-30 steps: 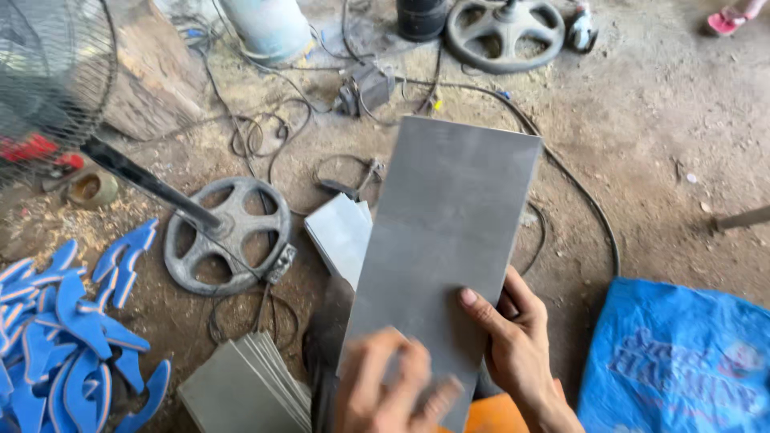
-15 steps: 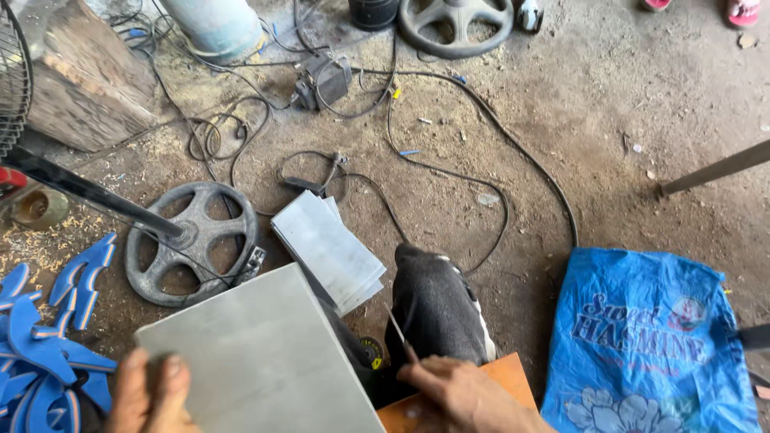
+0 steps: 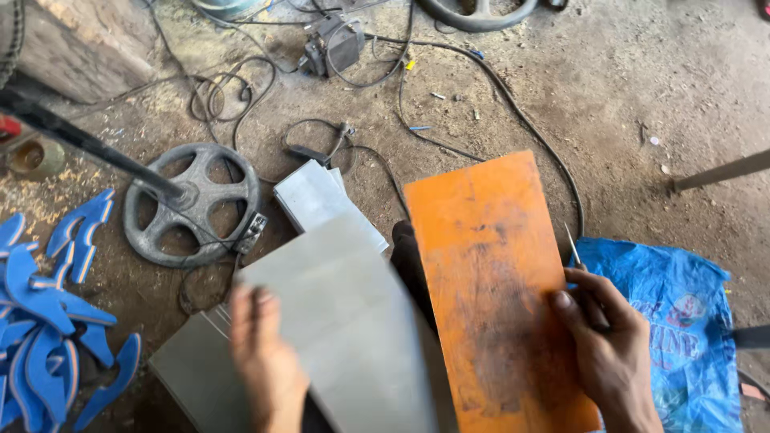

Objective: The person sits on the floor and repeatedly marks the edges of rectangular metal sheets using a small pointed tool. They hold each sheet against an orange wooden template, make marks, then place the sheet aside and pick up the next one from a stack.

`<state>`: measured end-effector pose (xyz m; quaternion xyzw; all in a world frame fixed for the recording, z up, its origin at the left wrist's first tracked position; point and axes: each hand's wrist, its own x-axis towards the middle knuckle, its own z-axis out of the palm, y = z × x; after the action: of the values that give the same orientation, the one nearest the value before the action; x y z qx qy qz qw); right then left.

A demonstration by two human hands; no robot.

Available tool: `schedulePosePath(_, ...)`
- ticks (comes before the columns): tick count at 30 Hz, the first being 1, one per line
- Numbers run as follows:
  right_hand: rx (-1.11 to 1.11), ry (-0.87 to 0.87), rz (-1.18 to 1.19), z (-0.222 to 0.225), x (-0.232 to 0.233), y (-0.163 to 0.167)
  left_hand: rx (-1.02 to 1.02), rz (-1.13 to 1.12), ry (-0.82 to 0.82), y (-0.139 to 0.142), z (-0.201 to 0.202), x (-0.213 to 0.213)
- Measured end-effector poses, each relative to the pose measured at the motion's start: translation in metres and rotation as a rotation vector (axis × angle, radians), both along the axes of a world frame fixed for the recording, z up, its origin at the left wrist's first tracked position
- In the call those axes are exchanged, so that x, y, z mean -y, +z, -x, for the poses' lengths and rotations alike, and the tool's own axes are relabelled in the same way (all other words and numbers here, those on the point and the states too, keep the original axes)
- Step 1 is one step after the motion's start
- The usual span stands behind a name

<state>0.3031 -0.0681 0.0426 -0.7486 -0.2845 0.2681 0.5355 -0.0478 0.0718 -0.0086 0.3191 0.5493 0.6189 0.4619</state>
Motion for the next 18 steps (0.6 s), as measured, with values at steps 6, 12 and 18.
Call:
schedulePosePath(6, -0.226, -0.032, -0.055, 0.03, 0.011, -0.065, -0.093, 0.123, -0.389, -0.039, -0.116, -0.024)
schedulePosePath(12, -0.007, -0.077, 0.03, 0.041, 0.028, -0.119, -0.321, 0.031, -0.59, -0.037, -0.121, 0.001)
schedulePosePath(18, 0.054, 0.011, 0.095, 0.049, 0.019, -0.109, -0.415, -0.197, -0.576, -0.037, -0.123, 0.008)
